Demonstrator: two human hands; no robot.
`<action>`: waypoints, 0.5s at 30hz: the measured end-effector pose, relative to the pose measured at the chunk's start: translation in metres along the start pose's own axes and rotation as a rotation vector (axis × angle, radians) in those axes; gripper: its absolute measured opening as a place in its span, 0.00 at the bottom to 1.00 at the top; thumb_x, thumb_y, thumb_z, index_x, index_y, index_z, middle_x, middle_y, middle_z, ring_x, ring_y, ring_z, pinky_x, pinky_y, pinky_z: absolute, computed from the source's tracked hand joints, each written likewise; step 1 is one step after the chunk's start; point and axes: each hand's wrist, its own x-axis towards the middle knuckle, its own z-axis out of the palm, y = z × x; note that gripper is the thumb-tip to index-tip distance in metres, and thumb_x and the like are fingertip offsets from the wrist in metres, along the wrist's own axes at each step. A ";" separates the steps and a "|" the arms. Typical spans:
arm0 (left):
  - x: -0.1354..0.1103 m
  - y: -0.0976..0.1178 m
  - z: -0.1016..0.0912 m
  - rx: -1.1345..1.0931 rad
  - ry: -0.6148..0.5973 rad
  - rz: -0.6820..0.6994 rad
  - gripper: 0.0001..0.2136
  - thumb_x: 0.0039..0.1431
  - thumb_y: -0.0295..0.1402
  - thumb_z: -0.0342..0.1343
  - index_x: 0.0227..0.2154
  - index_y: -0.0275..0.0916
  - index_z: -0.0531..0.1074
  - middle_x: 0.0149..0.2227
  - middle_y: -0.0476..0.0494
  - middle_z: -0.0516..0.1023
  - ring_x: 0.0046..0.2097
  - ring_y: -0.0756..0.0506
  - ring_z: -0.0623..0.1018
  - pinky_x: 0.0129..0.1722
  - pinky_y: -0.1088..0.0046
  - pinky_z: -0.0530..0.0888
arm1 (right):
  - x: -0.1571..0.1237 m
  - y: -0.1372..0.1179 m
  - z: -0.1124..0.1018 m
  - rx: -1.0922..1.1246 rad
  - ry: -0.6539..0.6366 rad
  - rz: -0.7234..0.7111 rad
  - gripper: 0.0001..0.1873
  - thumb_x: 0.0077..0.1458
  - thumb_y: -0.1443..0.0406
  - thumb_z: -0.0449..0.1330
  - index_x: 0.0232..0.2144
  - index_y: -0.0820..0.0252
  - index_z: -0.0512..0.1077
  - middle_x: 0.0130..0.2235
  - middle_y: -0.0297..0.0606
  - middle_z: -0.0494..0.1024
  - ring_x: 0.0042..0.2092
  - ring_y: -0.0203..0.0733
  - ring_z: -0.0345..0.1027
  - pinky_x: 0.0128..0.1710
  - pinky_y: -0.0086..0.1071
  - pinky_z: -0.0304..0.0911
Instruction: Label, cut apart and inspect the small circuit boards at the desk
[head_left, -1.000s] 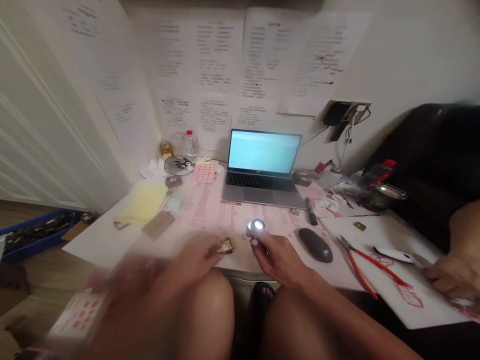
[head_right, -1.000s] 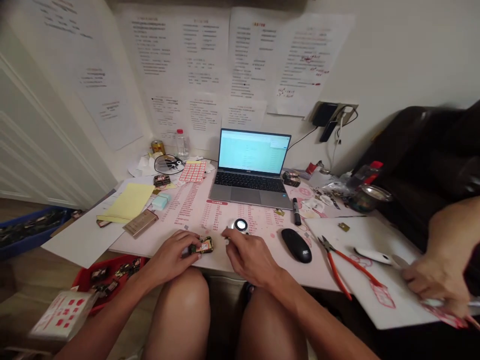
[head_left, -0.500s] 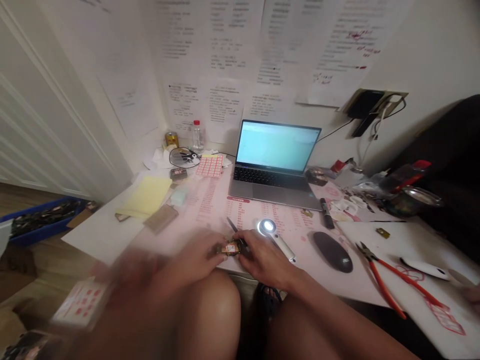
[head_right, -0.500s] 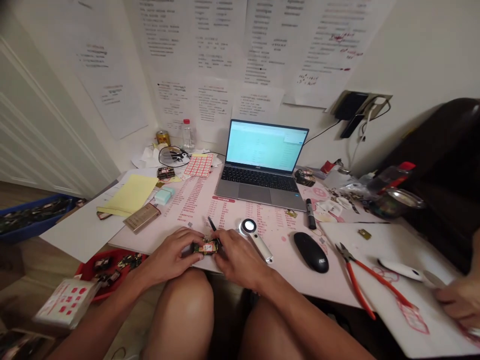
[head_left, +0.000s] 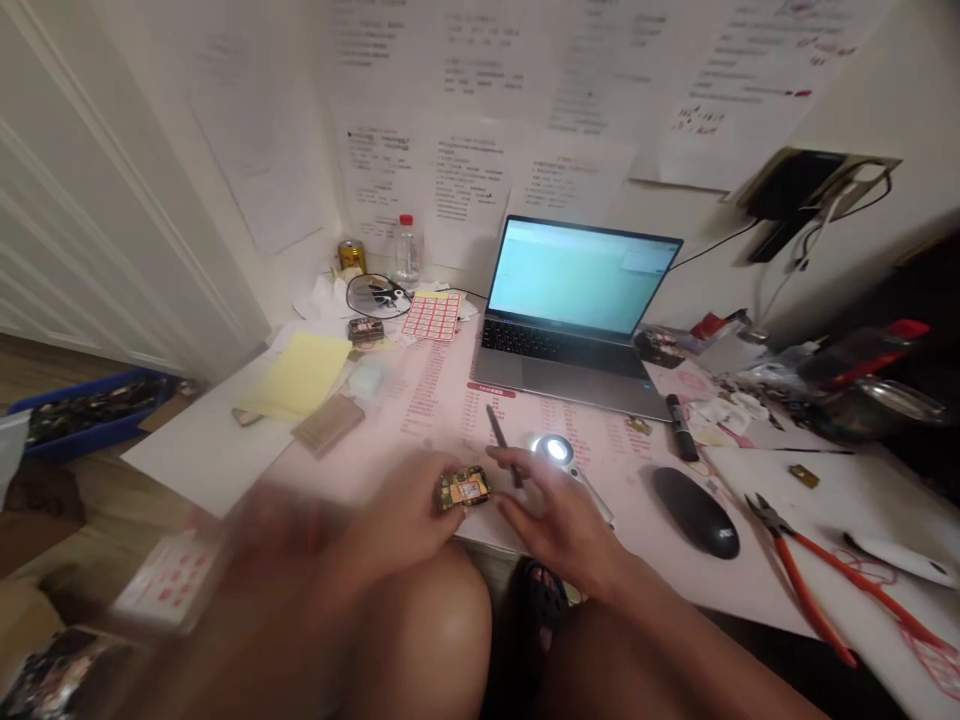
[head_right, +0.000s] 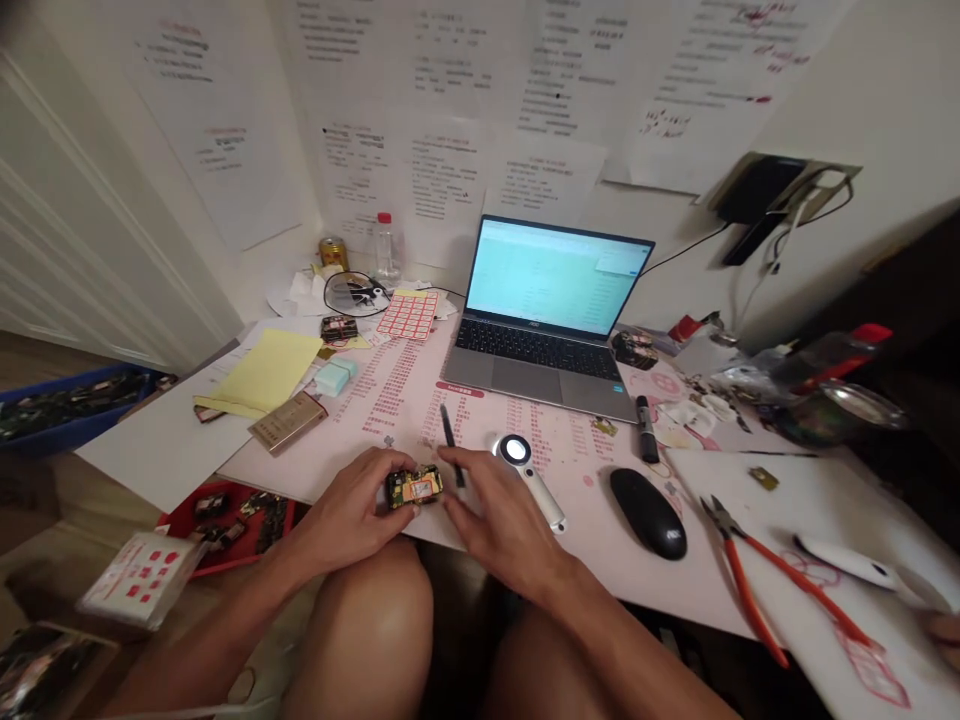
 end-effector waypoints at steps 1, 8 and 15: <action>-0.001 -0.001 0.002 0.005 0.019 -0.026 0.19 0.58 0.25 0.64 0.51 0.45 0.73 0.49 0.44 0.80 0.50 0.39 0.79 0.51 0.59 0.76 | -0.003 -0.002 -0.002 0.029 0.121 0.048 0.11 0.67 0.62 0.61 0.50 0.52 0.76 0.46 0.41 0.86 0.42 0.46 0.82 0.42 0.38 0.76; 0.005 0.001 0.003 0.044 -0.012 0.000 0.19 0.55 0.25 0.64 0.50 0.45 0.74 0.50 0.43 0.81 0.53 0.36 0.78 0.55 0.55 0.75 | -0.017 -0.004 -0.007 -0.026 0.506 0.237 0.16 0.65 0.49 0.66 0.36 0.54 0.75 0.18 0.28 0.76 0.18 0.37 0.69 0.19 0.28 0.63; 0.005 -0.001 0.002 0.008 -0.043 0.030 0.24 0.58 0.25 0.63 0.57 0.48 0.73 0.57 0.46 0.81 0.59 0.37 0.77 0.62 0.54 0.71 | -0.007 0.012 -0.010 -0.059 0.046 0.198 0.17 0.65 0.51 0.63 0.31 0.55 0.79 0.22 0.34 0.80 0.21 0.42 0.74 0.22 0.31 0.65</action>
